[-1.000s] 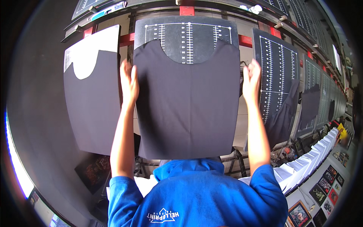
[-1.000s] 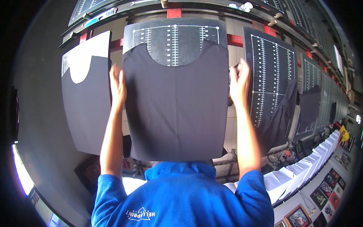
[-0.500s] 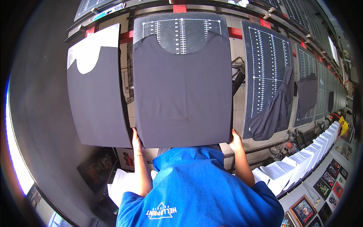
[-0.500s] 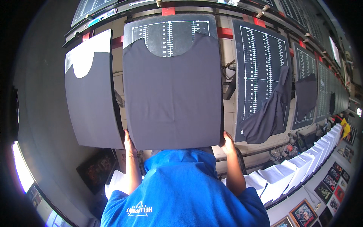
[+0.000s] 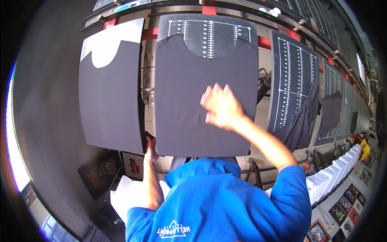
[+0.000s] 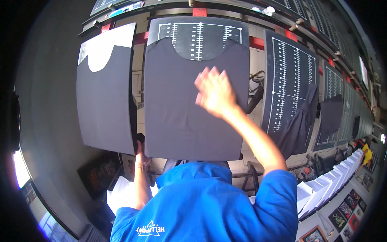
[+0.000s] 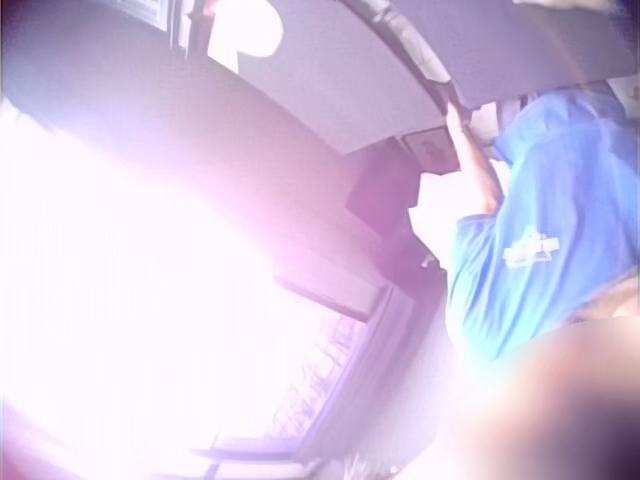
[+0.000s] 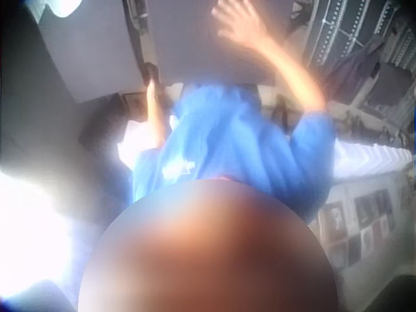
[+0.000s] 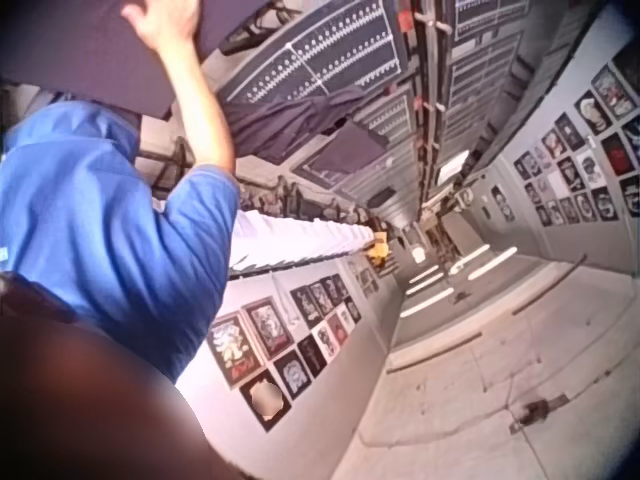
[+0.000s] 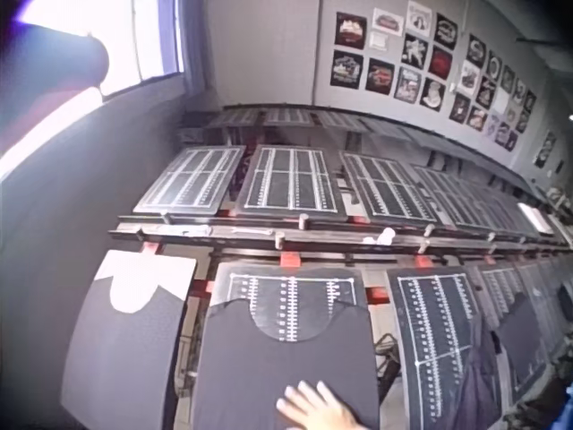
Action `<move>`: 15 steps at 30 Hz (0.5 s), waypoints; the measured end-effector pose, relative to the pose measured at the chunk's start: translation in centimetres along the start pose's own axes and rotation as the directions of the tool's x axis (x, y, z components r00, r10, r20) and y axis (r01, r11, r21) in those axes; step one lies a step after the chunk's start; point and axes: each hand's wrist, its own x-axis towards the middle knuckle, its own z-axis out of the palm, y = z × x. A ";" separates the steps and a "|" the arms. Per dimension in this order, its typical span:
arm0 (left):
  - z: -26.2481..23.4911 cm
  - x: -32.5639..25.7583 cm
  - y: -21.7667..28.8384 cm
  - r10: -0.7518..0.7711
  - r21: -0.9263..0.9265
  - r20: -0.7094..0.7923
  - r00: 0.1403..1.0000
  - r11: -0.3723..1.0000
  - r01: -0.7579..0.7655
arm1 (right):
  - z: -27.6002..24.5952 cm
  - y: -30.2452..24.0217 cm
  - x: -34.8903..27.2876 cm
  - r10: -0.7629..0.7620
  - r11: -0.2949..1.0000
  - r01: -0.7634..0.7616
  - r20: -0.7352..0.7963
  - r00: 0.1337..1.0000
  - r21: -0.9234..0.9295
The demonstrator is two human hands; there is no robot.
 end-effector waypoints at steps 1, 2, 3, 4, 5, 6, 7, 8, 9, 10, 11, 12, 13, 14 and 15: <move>-1.2 -1.1 -0.9 0.034 -0.035 -0.037 0.999 0.999 -0.036 | -1.9 2.4 3.9 0.083 0.991 -0.102 -0.187 0.979 -0.092; -2.9 -2.1 -2.1 0.059 -0.067 -0.069 0.996 0.996 -0.064 | -4.2 2.9 5.8 0.152 0.961 -0.226 -0.372 0.916 -0.162; -5.5 -3.0 -4.0 0.083 -0.059 -0.174 0.981 0.994 -0.095 | -7.9 -1.3 6.5 0.143 0.859 -0.274 -0.312 0.939 -0.432; -8.0 -2.8 -5.0 0.096 -0.027 -0.257 0.962 0.994 -0.106 | -8.0 -5.0 5.7 0.058 0.822 -0.202 -0.276 0.960 -0.532; -9.1 -3.5 -6.2 0.118 0.018 -0.291 0.950 0.993 -0.118 | -8.1 -8.9 5.0 -0.045 0.773 -0.113 -0.231 0.972 -0.625; -9.9 -4.2 -6.8 0.139 0.074 -0.318 0.938 0.990 -0.122 | -3.6 -10.5 2.0 -0.294 0.891 0.222 -0.131 0.947 -0.396; -8.3 -6.0 -7.4 0.167 0.124 -0.410 0.896 0.984 -0.127 | 1.1 -12.1 -0.8 -0.536 0.843 0.536 -0.012 0.844 0.039; -8.0 -7.5 -8.1 0.142 0.118 -0.478 0.867 0.988 -0.096 | 5.5 -13.8 -3.6 -0.724 0.655 0.637 0.097 0.683 0.407; -9.1 -8.8 -10.3 0.169 0.159 -0.522 0.836 0.982 -0.100 | 5.2 -13.0 -3.3 -0.788 0.578 0.672 0.102 0.608 0.463; -9.0 -9.7 -12.3 0.193 0.183 -0.564 0.803 0.977 -0.106 | 2.2 -10.6 0.6 -0.741 0.662 0.676 0.144 0.656 0.325; -9.1 -10.9 -14.1 0.225 0.208 -0.571 0.789 0.970 -0.126 | -1.2 -8.3 5.6 -0.662 0.749 0.651 0.166 0.731 0.122; -8.7 -11.6 -15.2 0.264 0.227 -0.592 0.761 0.961 -0.156 | -3.4 -5.7 11.0 -0.555 0.821 0.566 0.127 0.822 -0.075; -8.0 -12.2 -15.7 0.313 0.264 -0.597 0.739 0.946 -0.188 | -4.5 -3.0 16.7 -0.440 0.876 0.434 0.021 0.898 -0.208; -7.4 -12.5 -15.8 0.368 0.312 -0.591 0.718 0.925 -0.218 | -3.7 0.4 22.2 -0.312 0.931 0.264 -0.170 0.935 -0.253; -6.8 -12.2 -15.8 0.489 0.465 -0.570 0.660 0.855 -0.232 | -2.5 2.0 25.8 -0.228 0.960 0.152 -0.339 0.913 -0.236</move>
